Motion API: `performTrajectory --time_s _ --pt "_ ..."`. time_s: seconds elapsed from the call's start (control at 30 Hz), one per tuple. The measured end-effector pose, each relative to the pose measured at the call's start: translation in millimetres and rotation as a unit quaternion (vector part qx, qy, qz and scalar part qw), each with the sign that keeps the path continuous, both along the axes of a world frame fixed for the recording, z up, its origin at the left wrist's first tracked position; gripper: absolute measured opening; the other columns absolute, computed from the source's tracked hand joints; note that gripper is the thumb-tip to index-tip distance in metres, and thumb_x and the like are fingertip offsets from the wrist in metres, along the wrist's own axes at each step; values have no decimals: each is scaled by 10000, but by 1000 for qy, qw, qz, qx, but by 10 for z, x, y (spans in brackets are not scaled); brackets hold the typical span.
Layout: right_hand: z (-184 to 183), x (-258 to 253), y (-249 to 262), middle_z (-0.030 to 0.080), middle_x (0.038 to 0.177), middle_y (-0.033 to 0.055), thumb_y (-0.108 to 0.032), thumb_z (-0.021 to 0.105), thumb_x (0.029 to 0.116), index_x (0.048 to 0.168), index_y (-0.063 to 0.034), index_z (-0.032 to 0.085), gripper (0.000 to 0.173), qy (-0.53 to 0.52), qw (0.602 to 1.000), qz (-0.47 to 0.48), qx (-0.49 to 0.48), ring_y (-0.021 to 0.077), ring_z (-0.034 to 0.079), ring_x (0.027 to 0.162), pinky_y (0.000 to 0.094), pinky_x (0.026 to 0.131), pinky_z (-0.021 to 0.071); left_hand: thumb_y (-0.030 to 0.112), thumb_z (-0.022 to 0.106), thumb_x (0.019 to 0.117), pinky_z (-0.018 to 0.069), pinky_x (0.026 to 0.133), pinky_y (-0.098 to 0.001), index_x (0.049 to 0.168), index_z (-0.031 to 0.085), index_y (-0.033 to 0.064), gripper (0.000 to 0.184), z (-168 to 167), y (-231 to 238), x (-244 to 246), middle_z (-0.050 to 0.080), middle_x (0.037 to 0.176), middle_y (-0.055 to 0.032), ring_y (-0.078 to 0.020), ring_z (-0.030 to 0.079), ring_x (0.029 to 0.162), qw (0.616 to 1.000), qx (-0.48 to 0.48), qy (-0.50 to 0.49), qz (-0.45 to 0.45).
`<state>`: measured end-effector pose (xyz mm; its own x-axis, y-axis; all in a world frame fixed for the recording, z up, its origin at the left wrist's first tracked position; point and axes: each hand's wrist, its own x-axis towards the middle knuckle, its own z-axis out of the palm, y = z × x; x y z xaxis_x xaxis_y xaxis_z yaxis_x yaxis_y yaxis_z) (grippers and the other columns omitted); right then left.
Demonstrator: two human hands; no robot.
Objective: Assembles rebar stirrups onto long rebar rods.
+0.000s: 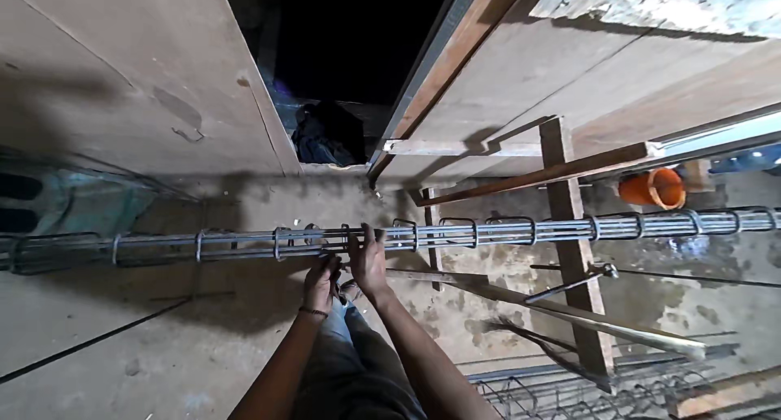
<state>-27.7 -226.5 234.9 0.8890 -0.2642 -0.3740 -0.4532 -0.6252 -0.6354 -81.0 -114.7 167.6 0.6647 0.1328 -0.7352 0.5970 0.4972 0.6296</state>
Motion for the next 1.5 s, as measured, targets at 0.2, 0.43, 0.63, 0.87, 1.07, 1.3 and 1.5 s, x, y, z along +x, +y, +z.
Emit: performTrajectory --time_s 0.2,0.43,0.63,0.87,1.07,1.3,1.5 --pt "93 -782 -242 731 1027 119 -125 476 1045 1205 -57 707 289 -13 991 113 71 233 719 891 430 836 597 3 641 967 592 899 -296 1220 679 -65 265 371 30 -250 727 1132 -123 -138 703 993 978 125 -125 -107" --pt "-89 -1039 -285 753 903 44 -178 562 1036 1163 -59 690 215 -38 983 60 172 153 729 809 386 787 608 -48 634 951 601 786 -307 1101 702 -79 167 470 -23 -225 732 957 -115 -156 694 831 993 44 -77 -81" --pt "-301 -1261 -267 761 1001 58 -178 569 1024 1176 -105 742 242 -37 991 28 125 174 736 899 402 860 604 -3 671 945 596 789 -281 1067 716 -52 138 448 3 -140 732 926 -91 -124 691 820 980 139 -66 -129" --pt "-944 -1082 -10 736 900 76 -127 584 1014 1115 -25 738 211 76 944 -108 302 132 690 789 362 782 588 168 691 978 566 971 -355 1186 738 39 249 501 118 -5 739 1156 -121 -172 713 1055 836 446 -116 -298" --pt "-1298 -864 143 710 920 56 -91 561 1032 1120 27 705 206 38 886 -175 428 69 646 794 265 766 560 133 686 951 519 1022 -492 1151 768 83 222 474 283 430 731 1162 -148 -336 675 1130 656 596 -273 -373" --pt "-1389 -759 190 694 919 38 -91 551 1037 1097 13 701 193 36 878 -183 442 61 632 823 263 808 547 283 710 954 476 1066 -503 1268 732 161 338 329 477 692 681 1319 -96 -322 615 1251 562 603 -307 -476" --pt "-1345 -659 201 689 888 20 -93 565 1028 1028 15 712 182 16 888 -168 428 37 620 812 244 806 533 315 624 1011 471 1091 -521 1373 646 80 433 295 496 742 674 1329 -158 -356 638 1242 511 608 -309 -523"
